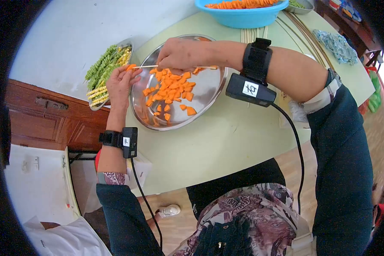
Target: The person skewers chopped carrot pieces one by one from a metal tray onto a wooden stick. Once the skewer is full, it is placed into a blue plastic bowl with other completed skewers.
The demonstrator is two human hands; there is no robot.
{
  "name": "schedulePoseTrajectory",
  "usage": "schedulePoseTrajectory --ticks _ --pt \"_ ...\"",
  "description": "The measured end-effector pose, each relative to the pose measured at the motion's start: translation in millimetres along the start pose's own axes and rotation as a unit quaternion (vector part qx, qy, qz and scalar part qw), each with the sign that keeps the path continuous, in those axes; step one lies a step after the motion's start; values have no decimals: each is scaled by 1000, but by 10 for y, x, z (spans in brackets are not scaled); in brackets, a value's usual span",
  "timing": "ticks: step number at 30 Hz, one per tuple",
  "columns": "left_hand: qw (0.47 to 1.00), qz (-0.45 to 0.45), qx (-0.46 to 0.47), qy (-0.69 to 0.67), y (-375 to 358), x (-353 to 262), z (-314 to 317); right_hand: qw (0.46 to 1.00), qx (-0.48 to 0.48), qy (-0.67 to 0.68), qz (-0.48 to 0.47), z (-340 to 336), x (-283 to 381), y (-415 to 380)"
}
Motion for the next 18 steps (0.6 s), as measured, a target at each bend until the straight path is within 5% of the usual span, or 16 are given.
schedulePoseTrajectory --ticks 1,5,7,13,17,18 --pt "1000 8 6 5 -9 -20 15 982 64 88 155 92 -159 -94" --pt "1000 12 5 5 6 27 17 985 57 21 162 126 -178 -122" --pt "1000 -9 0 -18 20 41 17 969 -67 -208 -115 -2 198 -41" --pt "998 -31 -26 -44 -4 22 9 878 -31 -439 -190 115 344 -168" --pt "998 -29 -33 -46 1 11 -5 930 -24 -349 -113 197 171 -74" --pt "998 -31 -32 -45 -6 12 -7 977 -21 -206 -53 184 94 -30"
Point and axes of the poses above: each hand's wrist, its own y-axis towards the middle knuckle, its own z-axis out of the palm, x = y × z, the point moved 10 cm from there along y, towards the middle knuckle, and after that the axes turned 10 degrees about -x, right-handed, at the moved point
